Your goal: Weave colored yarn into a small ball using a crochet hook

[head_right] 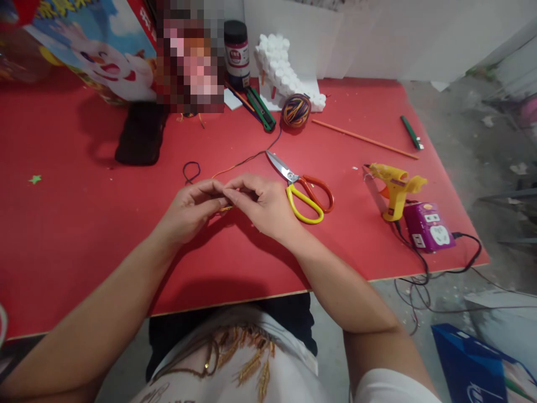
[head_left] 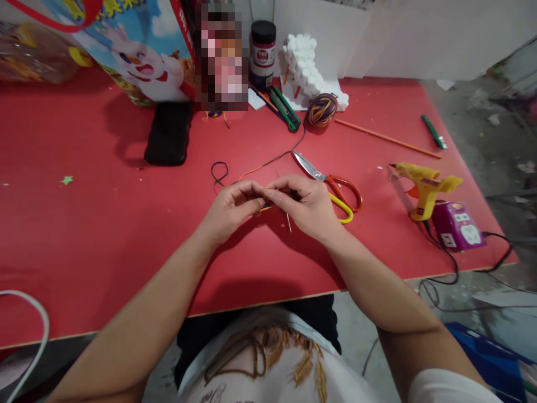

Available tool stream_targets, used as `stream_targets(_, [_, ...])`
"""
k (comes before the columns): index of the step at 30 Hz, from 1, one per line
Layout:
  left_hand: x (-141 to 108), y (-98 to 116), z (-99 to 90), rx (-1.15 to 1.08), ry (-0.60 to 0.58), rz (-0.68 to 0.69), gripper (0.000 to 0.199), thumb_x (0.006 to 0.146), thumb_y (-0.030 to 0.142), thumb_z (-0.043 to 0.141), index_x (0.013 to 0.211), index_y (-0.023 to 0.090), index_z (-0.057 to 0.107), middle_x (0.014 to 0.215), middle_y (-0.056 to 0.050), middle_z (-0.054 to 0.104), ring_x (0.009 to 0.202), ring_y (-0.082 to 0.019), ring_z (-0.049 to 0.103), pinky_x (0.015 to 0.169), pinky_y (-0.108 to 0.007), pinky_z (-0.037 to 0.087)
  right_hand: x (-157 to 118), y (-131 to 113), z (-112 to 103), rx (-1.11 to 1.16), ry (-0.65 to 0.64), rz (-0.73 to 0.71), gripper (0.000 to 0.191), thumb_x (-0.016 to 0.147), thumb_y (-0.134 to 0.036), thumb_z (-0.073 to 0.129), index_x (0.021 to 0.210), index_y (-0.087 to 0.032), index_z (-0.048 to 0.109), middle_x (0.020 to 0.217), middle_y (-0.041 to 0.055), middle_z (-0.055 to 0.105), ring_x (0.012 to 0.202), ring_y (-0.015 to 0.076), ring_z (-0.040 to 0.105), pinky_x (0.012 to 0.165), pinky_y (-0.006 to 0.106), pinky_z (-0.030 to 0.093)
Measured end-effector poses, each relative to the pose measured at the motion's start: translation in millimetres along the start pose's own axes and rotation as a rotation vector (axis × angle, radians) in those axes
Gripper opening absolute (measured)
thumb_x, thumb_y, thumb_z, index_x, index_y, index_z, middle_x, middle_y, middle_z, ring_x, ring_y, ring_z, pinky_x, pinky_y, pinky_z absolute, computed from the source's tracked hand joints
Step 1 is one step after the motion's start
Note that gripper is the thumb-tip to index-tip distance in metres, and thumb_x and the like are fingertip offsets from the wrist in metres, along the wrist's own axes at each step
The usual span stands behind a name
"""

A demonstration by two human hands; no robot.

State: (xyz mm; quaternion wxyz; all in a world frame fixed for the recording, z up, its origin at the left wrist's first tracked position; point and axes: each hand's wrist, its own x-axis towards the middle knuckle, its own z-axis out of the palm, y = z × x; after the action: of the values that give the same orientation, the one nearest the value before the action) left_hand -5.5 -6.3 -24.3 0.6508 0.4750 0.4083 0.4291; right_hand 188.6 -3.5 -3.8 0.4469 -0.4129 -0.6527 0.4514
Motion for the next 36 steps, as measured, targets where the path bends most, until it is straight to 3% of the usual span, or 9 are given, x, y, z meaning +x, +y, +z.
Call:
stream_targets(7, [0, 2, -0.8, 0.069, 0.005, 0.034, 0.011, 0.085, 0.028, 0.087, 0.088, 0.021, 0.079, 0.084, -0.002, 0.072, 0.073, -0.013, 0.061, 0.067, -0.025, 0.05, 1, -1, -1, -0.009, 0.016, -0.03, 0.013, 0.097, -0.031, 0.078, 0.094, -0.019, 0.082, 0.089, 0.0025, 0.081, 0.078, 0.0137, 0.07, 0.074, 0.028, 0.055])
stream_targets(10, [0, 5, 1.5, 0.092, 0.012, 0.031, 0.019, 0.082, 0.034, 0.09, 0.083, 0.02, 0.077, 0.079, -0.002, 0.071, 0.07, -0.013, 0.061, 0.064, -0.026, 0.05, 2, -1, -3, -0.127, 0.006, -0.07, 0.013, 0.1, -0.031, 0.075, 0.096, -0.021, 0.083, 0.092, 0.0031, 0.08, 0.083, 0.0162, 0.07, 0.079, 0.031, 0.057])
stream_targets(14, [2, 5, 3.3, 0.107, 0.116, 0.064, 0.024, 0.078, 0.036, 0.093, 0.082, 0.02, 0.075, 0.081, -0.003, 0.074, 0.069, -0.014, 0.064, 0.064, -0.027, 0.054, 0, -5, -11, -0.378, 0.085, -0.164, 0.016, 0.103, -0.033, 0.07, 0.112, -0.025, 0.08, 0.113, 0.0079, 0.077, 0.09, 0.0191, 0.068, 0.08, 0.034, 0.056])
stream_targets(16, [3, 5, 3.4, 0.113, 0.197, 0.084, 0.023, 0.079, 0.034, 0.093, 0.082, 0.02, 0.075, 0.08, -0.003, 0.075, 0.067, -0.014, 0.065, 0.064, -0.028, 0.056, -3, -12, -15, -0.538, 0.126, -0.104, 0.017, 0.103, -0.033, 0.068, 0.114, -0.022, 0.075, 0.109, 0.0092, 0.077, 0.08, 0.0186, 0.065, 0.075, 0.034, 0.052])
stream_targets(19, [4, 3, 2.7, 0.122, 0.281, 0.13, 0.017, 0.08, 0.03, 0.091, 0.083, 0.021, 0.077, 0.081, -0.003, 0.076, 0.069, -0.014, 0.068, 0.066, -0.029, 0.058, -10, -24, -16, -0.84, -0.003, 0.087, 0.019, 0.104, -0.033, 0.064, 0.11, -0.017, 0.072, 0.094, 0.0108, 0.078, 0.076, 0.0218, 0.065, 0.068, 0.034, 0.042])
stream_targets(22, [5, 2, 0.9, 0.117, 0.312, 0.165, 0.011, 0.077, 0.025, 0.09, 0.083, 0.021, 0.081, 0.084, -0.003, 0.079, 0.076, -0.015, 0.07, 0.072, -0.029, 0.059, -15, -28, -13, -1.064, -0.139, 0.277, 0.031, 0.104, -0.043, 0.066, 0.111, -0.013, 0.071, 0.102, 0.0176, 0.08, 0.085, 0.0294, 0.071, 0.065, 0.035, 0.035])
stream_targets(26, [6, 1, -1.0, 0.055, 0.301, 0.162, 0.01, 0.072, 0.021, 0.09, 0.079, 0.021, 0.083, 0.087, -0.003, 0.079, 0.077, -0.013, 0.07, 0.077, -0.029, 0.06, -11, -19, -10, -1.08, -0.197, 0.389, 0.03, 0.102, -0.039, 0.067, 0.113, -0.012, 0.07, 0.111, 0.0205, 0.081, 0.097, 0.0324, 0.075, 0.066, 0.034, 0.036])
stream_targets(30, [5, 3, 1.5, 0.054, 0.299, 0.193, 0.013, 0.067, 0.022, 0.091, 0.076, 0.02, 0.082, 0.094, -0.005, 0.079, 0.081, -0.015, 0.071, 0.076, -0.029, 0.061, 0, -14, -14, -0.965, -0.181, 0.503, 0.011, 0.092, -0.025, 0.07, 0.094, -0.015, 0.075, 0.089, 0.0146, 0.082, 0.078, 0.0254, 0.071, 0.064, 0.033, 0.039])
stream_targets(36, [2, 7, 4.5, 0.135, 0.306, 0.26, 0.012, 0.071, 0.021, 0.09, 0.076, 0.02, 0.08, 0.092, -0.004, 0.076, 0.081, -0.014, 0.071, 0.075, -0.028, 0.059, 10, -17, -18, -0.973, -0.258, 0.548, 0.012, 0.085, -0.026, 0.072, 0.076, -0.018, 0.069, 0.069, 0.0089, 0.072, 0.059, 0.0185, 0.056, 0.057, 0.034, 0.034])
